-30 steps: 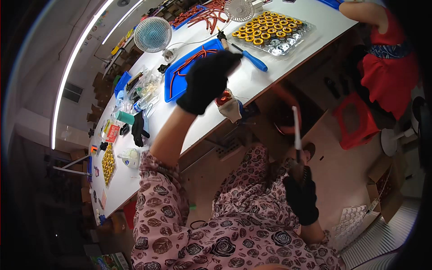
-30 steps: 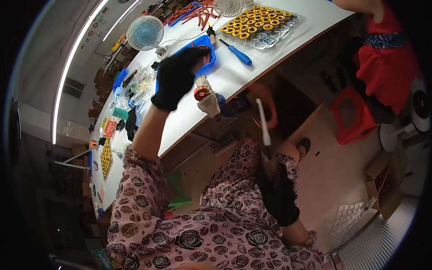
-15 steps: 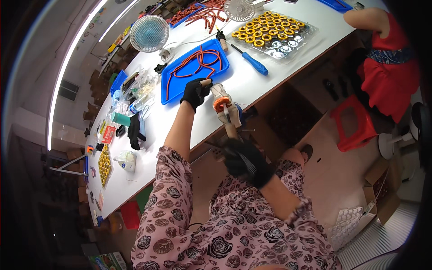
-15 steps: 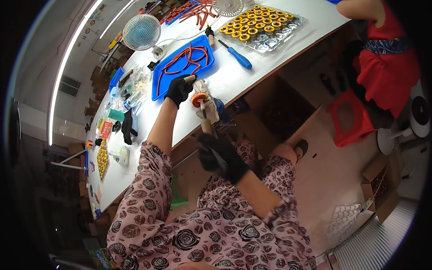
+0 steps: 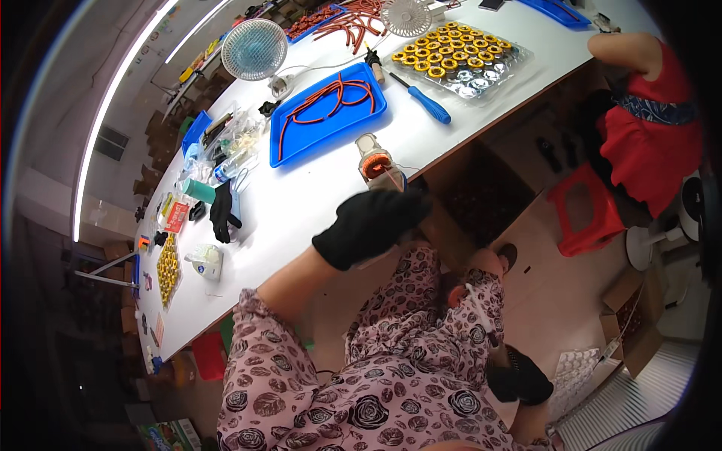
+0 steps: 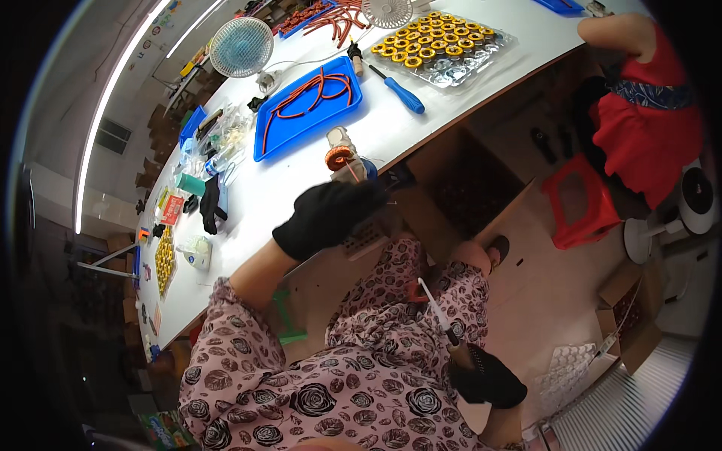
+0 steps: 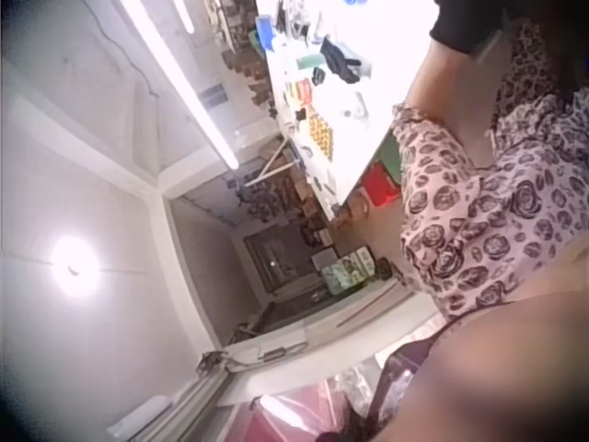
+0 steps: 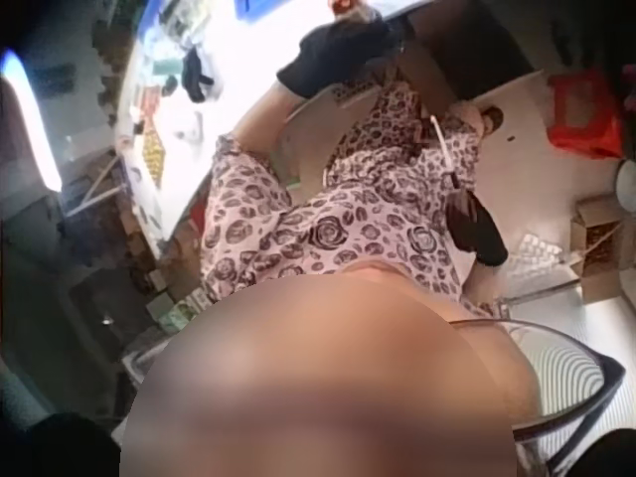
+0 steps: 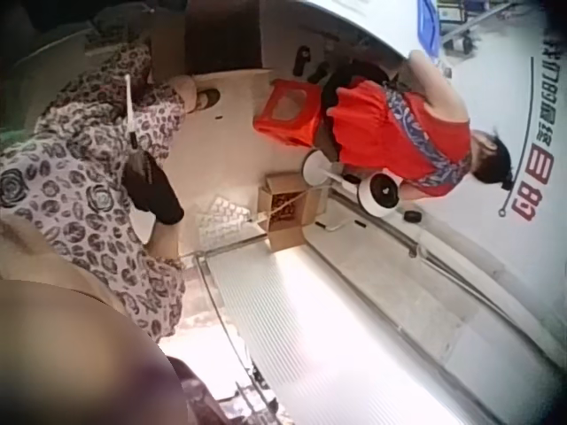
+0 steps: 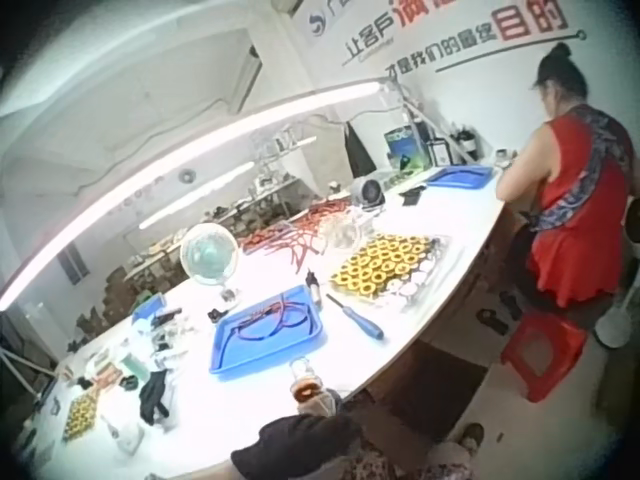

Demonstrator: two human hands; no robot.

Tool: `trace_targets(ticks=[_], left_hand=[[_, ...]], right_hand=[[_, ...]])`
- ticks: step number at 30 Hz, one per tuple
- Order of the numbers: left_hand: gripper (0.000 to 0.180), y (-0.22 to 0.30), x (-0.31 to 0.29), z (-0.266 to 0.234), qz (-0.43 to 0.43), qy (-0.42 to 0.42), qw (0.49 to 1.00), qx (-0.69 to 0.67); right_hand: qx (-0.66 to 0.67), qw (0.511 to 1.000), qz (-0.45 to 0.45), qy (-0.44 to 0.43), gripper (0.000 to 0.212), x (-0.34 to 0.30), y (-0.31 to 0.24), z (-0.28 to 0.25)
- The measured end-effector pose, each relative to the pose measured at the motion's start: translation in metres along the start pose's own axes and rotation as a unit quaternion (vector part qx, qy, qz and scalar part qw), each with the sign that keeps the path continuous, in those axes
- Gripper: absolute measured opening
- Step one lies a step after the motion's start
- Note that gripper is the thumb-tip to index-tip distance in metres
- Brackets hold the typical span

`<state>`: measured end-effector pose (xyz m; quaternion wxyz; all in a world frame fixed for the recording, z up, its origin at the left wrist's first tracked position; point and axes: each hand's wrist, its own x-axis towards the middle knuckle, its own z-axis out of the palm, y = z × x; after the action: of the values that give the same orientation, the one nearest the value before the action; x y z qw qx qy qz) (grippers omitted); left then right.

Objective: Using a manual handheld tool to wrap red wires onto terminals of a component.

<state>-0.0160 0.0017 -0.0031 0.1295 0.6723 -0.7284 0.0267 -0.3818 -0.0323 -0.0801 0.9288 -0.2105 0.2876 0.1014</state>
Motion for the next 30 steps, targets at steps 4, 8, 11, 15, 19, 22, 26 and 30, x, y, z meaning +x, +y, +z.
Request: trace_targets(ticks=[4, 8, 11, 15, 19, 22, 26, 30], left_hand=[[0.026, -0.043, 0.051, -0.019, 0.056, 0.156, 0.983, 0.085], [0.020, -0.124, 0.102, -0.034, -0.094, 0.290, 0.936, -0.174], [0.016, -0.171, 0.097, -0.014, -0.293, 0.222, 0.803, -0.470], [0.020, -0.194, 0.060, 0.042, -0.372, 0.234, 0.680, -0.587], [0.016, -0.199, 0.043, 0.066, -0.402, 0.228, 0.634, -0.620], [0.017, -0.188, 0.042, 0.046, -0.366, 0.171, 0.685, -0.606], [0.029, -0.127, 0.026, -0.001, -0.273, 0.287, 0.817, -0.419], [0.032, -0.034, -0.004, -0.010, -0.033, 0.088, 0.990, -0.106]], right_hand=[[0.173, 0.970, -0.169, -0.027, 0.018, 0.037, -0.025, 0.036], [-0.125, 0.972, -0.196, 0.022, 0.016, 0.099, -0.046, 0.072], [0.003, 0.986, -0.124, -0.109, 0.011, 0.143, -0.058, 0.089], [0.114, 0.963, -0.112, -0.216, 0.024, 0.185, -0.082, 0.129], [0.089, 0.959, -0.121, -0.238, 0.024, 0.184, -0.105, 0.126], [0.063, 0.985, -0.048, -0.152, 0.017, 0.159, -0.093, 0.085], [0.051, 0.992, -0.066, -0.092, 0.014, 0.114, -0.045, 0.047], [0.115, 0.981, 0.027, -0.156, 0.012, 0.024, -0.011, 0.015]])
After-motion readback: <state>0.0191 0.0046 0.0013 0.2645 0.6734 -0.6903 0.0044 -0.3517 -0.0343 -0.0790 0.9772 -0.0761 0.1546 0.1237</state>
